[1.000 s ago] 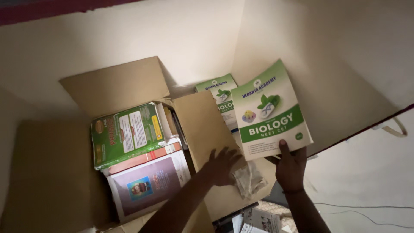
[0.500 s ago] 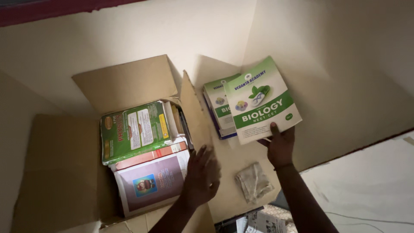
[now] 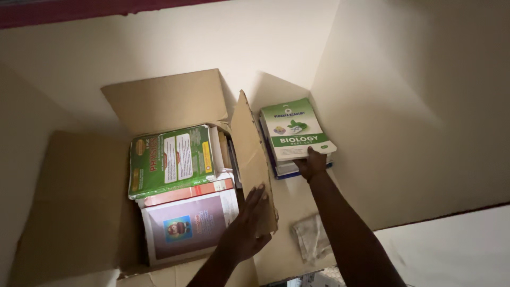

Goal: The person removes various books, notebooks, and papers from a cardboard box, flipping through several items to look at the pages before stacking them on the floor.

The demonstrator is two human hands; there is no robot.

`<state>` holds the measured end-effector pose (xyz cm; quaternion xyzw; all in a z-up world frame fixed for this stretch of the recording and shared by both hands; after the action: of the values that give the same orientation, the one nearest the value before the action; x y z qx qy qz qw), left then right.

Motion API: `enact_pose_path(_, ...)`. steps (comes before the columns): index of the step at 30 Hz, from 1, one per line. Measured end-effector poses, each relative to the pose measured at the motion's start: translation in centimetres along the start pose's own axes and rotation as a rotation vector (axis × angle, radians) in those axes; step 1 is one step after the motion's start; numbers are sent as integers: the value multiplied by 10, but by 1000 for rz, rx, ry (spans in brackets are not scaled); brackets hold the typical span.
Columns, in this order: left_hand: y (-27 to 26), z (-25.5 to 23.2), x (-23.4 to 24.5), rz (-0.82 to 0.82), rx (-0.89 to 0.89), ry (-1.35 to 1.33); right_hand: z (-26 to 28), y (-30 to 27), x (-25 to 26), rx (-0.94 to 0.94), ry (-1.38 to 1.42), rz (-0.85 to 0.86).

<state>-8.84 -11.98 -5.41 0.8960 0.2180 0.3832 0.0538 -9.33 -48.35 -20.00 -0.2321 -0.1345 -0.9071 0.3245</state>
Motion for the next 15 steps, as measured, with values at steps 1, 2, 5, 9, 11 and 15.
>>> enact_pose_path(1,1,1,-1,22,26,-4,-6,9,0,209,-683,37)
enact_pose_path(2,1,1,-3,43,53,-7,-15,16,0,185,-696,64)
enact_pose_path(5,6,4,-9,66,20,20,-37,40,2,120,-733,138)
enact_pose_path(9,6,4,-12,74,-77,106,-56,56,-8,-271,472,173)
enact_pose_path(11,8,5,-8,123,-41,116,-58,54,-14,-565,1111,107)
enact_pose_path(15,13,5,-7,225,48,41,-68,32,-1,-823,826,99)
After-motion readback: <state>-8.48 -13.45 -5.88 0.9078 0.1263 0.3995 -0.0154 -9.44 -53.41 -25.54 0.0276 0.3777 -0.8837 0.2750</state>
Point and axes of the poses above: each hand's wrist, its own y-axis towards the middle knuckle, its own x-axis out of the back of the hand, z = x × y, the point moved 2 cm from there along y, towards the middle knuckle, and after that the axes turned 3 degrees about x, right-handed, at the moved point
